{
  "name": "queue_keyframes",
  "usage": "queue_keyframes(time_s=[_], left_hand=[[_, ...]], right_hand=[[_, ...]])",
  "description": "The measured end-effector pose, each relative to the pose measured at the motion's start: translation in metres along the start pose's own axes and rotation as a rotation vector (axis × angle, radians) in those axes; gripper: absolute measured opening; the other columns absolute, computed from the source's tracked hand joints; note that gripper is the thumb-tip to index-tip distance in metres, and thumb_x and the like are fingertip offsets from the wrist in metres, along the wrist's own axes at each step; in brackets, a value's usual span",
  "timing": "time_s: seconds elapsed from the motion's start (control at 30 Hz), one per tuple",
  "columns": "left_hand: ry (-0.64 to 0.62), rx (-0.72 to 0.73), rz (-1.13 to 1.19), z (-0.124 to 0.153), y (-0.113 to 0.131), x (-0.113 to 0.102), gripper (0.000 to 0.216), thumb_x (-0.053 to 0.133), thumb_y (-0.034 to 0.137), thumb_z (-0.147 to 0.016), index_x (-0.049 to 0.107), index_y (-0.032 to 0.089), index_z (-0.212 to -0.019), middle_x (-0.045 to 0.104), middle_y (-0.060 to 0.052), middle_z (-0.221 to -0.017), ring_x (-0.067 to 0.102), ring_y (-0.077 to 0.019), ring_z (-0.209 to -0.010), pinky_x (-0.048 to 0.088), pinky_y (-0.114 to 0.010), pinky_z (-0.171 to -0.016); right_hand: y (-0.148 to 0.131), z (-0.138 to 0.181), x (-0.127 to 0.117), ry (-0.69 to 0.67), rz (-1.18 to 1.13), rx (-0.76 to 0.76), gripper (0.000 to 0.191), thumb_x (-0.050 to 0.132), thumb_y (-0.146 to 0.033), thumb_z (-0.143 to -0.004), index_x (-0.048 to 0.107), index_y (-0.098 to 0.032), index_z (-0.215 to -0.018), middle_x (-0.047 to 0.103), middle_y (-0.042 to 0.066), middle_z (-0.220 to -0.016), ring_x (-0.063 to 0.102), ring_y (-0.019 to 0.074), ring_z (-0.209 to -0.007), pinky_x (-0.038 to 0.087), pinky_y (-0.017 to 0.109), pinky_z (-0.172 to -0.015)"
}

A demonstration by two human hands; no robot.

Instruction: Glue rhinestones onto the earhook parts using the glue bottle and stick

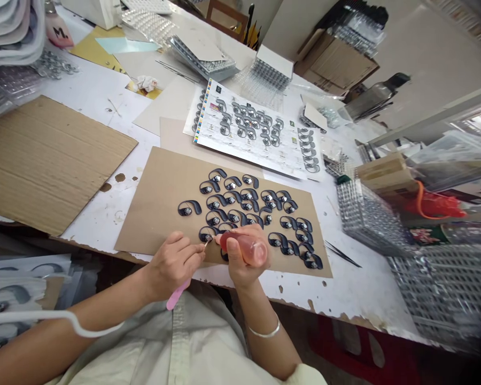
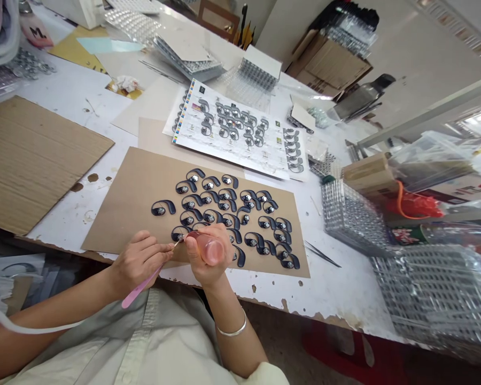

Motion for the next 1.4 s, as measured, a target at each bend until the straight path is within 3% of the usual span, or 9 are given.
queue_keyframes(time_s=[0.6, 0.83, 1.4], left_hand=[[-0.021, -0.015, 0.003, 0.001, 0.0, 0.0, 0.01, 0.055, 0.004, -0.084, 0.055, 0.014, -0.086, 0.07, -0.007, -0.085, 0.047, -0.0141, -0.06, 0.034, -0.032, -0.061], [-0.004, -0.018, 0.013, -0.001, 0.0, -0.001, 0.012, 0.056, 0.002, -0.083, 0.054, 0.013, -0.086, 0.07, -0.007, -0.084, 0.046, -0.0143, -0.06, 0.033, -0.032, -0.061], [0.011, -0.011, -0.003, -0.002, -0.001, -0.001, 0.012, 0.052, 0.003, -0.084, 0.054, 0.015, -0.087, 0.07, -0.006, -0.084, 0.049, -0.013, -0.059, 0.034, -0.031, -0.06]], right_hand=[[0.001, 0.004, -0.002, 0.024, 0.04, -0.032, 0.015, 0.066, -0.022, -0.076, 0.058, -0.019, -0.089, 0.061, 0.002, -0.074, 0.057, 0.0164, -0.065, 0.049, 0.034, -0.057], [0.006, 0.011, -0.008, 0.069, 0.017, 0.066, 0.015, 0.065, -0.029, -0.077, 0.059, -0.02, -0.087, 0.061, 0.002, -0.075, 0.057, 0.0175, -0.068, 0.05, 0.036, -0.059], [0.003, 0.006, -0.002, 0.048, 0.018, 0.012, 0.015, 0.065, -0.025, -0.078, 0.058, -0.019, -0.089, 0.061, 0.002, -0.075, 0.057, 0.0167, -0.067, 0.048, 0.035, -0.059]])
Point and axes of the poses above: each hand's wrist, its own z-axis away from the middle knuckle, its own x-axis out of the palm, y = z × x, the point moved 2 cm from there along -z, towards the middle knuckle
